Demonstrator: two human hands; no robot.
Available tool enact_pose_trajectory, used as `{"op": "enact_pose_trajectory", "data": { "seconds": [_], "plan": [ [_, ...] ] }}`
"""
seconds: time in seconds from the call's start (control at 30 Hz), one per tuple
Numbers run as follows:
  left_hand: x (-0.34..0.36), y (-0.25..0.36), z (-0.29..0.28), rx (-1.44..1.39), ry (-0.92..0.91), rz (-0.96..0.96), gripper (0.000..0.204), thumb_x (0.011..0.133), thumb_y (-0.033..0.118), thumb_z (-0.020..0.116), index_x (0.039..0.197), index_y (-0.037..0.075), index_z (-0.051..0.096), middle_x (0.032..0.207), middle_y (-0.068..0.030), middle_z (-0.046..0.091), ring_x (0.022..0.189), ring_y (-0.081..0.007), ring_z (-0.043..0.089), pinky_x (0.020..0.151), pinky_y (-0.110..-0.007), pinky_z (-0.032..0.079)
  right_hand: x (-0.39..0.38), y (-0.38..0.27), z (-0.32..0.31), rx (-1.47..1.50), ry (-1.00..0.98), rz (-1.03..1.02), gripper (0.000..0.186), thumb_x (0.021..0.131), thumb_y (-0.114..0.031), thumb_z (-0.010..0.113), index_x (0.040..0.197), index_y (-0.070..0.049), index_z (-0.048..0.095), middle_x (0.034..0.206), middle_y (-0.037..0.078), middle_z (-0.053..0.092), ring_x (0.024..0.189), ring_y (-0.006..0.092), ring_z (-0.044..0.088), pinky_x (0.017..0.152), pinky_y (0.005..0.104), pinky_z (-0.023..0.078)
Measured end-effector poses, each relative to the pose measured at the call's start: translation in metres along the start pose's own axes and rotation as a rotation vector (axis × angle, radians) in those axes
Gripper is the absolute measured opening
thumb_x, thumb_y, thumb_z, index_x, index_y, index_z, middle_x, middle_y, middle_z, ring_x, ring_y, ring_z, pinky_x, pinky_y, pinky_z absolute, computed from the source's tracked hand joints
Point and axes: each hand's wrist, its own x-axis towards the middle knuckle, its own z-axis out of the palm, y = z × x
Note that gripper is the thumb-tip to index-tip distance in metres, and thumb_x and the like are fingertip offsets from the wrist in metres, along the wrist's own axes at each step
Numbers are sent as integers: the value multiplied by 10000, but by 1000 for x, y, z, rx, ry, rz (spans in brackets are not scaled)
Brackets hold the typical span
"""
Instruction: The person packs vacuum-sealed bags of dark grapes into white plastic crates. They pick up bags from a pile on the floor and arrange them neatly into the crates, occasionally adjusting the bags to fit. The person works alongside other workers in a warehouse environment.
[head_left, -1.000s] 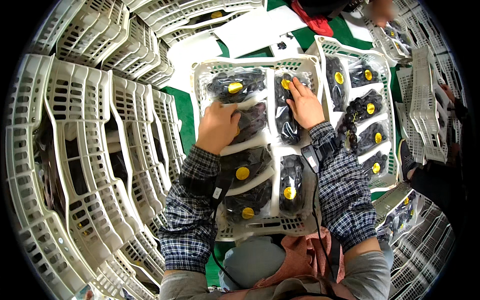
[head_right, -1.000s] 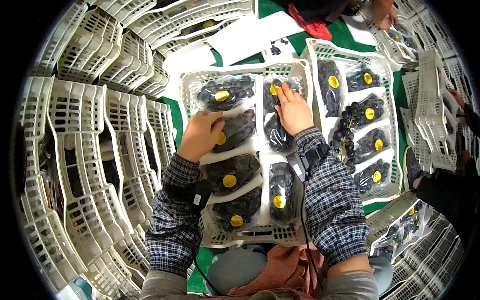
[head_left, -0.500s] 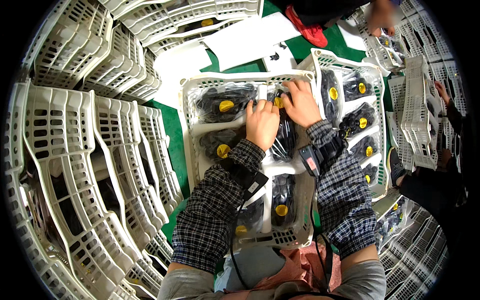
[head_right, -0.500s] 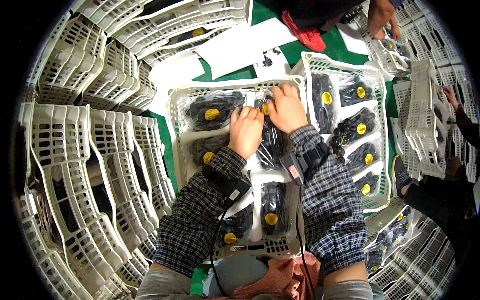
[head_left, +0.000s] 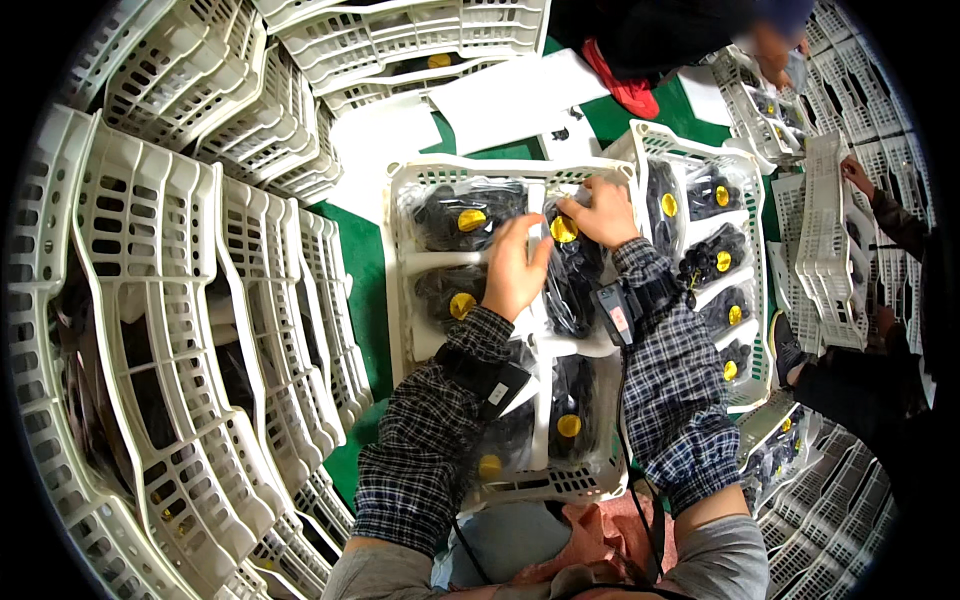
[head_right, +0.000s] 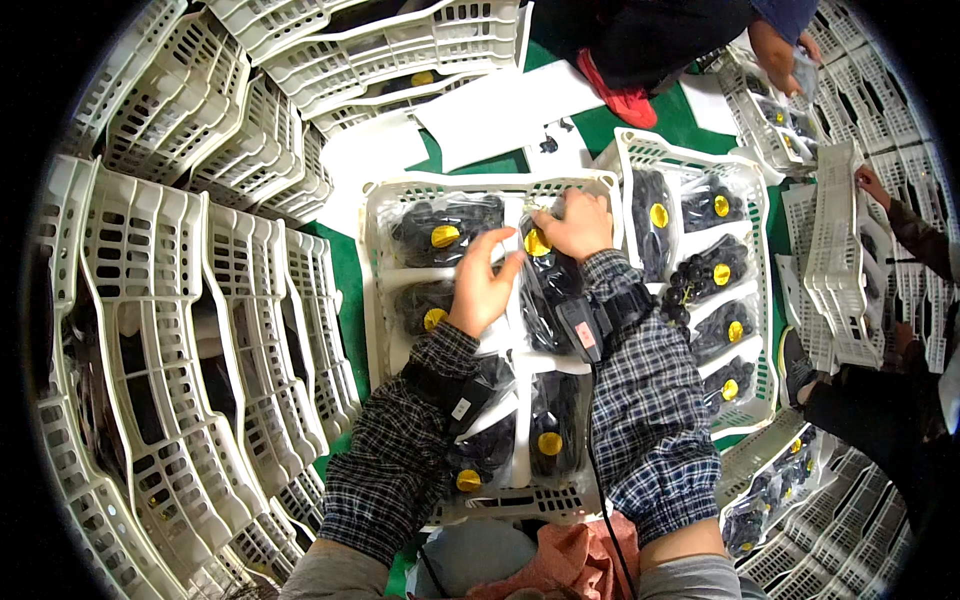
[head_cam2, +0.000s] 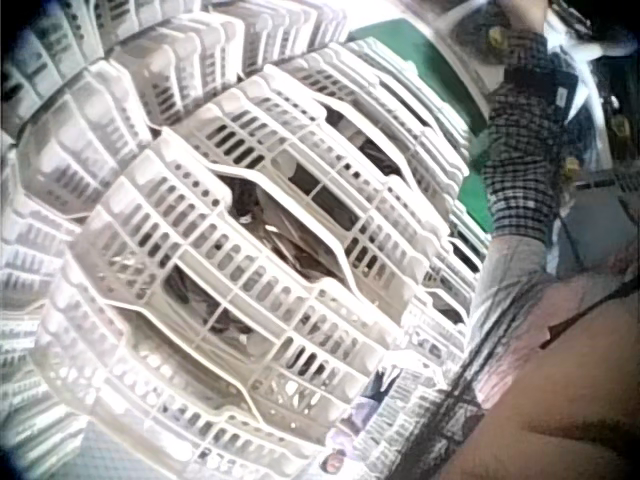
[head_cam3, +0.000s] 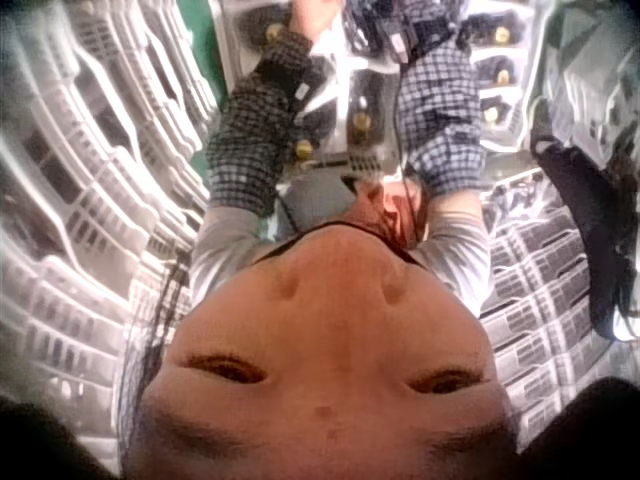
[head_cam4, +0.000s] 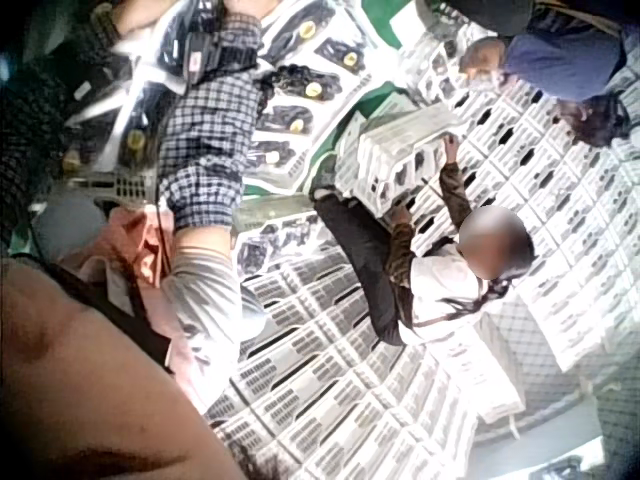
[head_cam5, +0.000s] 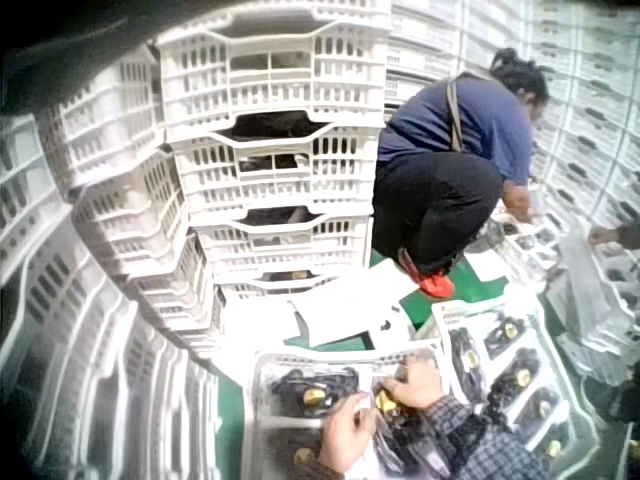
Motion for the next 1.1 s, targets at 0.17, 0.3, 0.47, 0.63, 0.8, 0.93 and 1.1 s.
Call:
{"op": "enact_pose_trajectory", "data": {
  "seconds": [0.17,0.3,0.47,0.63,0.8,0.93,1.1],
  "plan": [
    [7,5,6,-333,5,-46,300,870,154,585,1090,-49,558,1010,-157,601,893,-211,602,741,-284,478,-44,11,-45,473,71,-188,389,595,-261,793,882,-43,646,712,85,573,778,178,551,703,256,429],
    [4,15,5,-547,-168,-65,289,842,103,635,1080,-49,573,1030,-108,593,918,-130,582,779,-227,488,-85,31,-59,990,-71,-192,358,743,-50,693,1093,-41,620,1078,60,499,1048,152,457,920,272,357],
    [-1,26,2,-430,-226,80,314,759,92,718,1021,-10,579,1070,-85,531,954,-168,575,762,-266,486,-105,48,-44,1190,-71,-171,604,733,-9,695,1270,-1,420,1222,91,492,1179,185,428,1001,304,327],
    [5,24,8,-262,-214,207,321,725,110,736,983,1,581,994,-88,529,867,-188,563,700,-285,469,-113,48,-40,1146,-44,-250,637,722,2,717,1283,-13,414,1226,91,489,1171,175,432,988,288,343],
    [2,22,16,-218,-111,235,288,725,103,724,945,-19,584,961,-104,532,838,-216,558,691,-291,465,-115,43,-41,1130,-12,-247,610,717,14,717,1261,-13,443,1210,85,505,1149,167,452,978,282,353],
    [0,23,19,-283,-92,188,271,728,99,717,937,-26,599,948,-112,537,833,-219,569,713,-291,476,-111,46,-39,1124,-2,-247,563,728,26,700,1239,-9,465,1192,77,516,1126,158,469,960,279,365],
    [-3,21,20,-302,-20,184,267,738,89,703,954,-34,607,937,-118,546,823,-217,585,730,-287,480,-109,48,-31,1054,94,-272,536,735,11,694,1215,-19,457,1191,83,497,1143,173,453,976,293,353]
  ]
}}
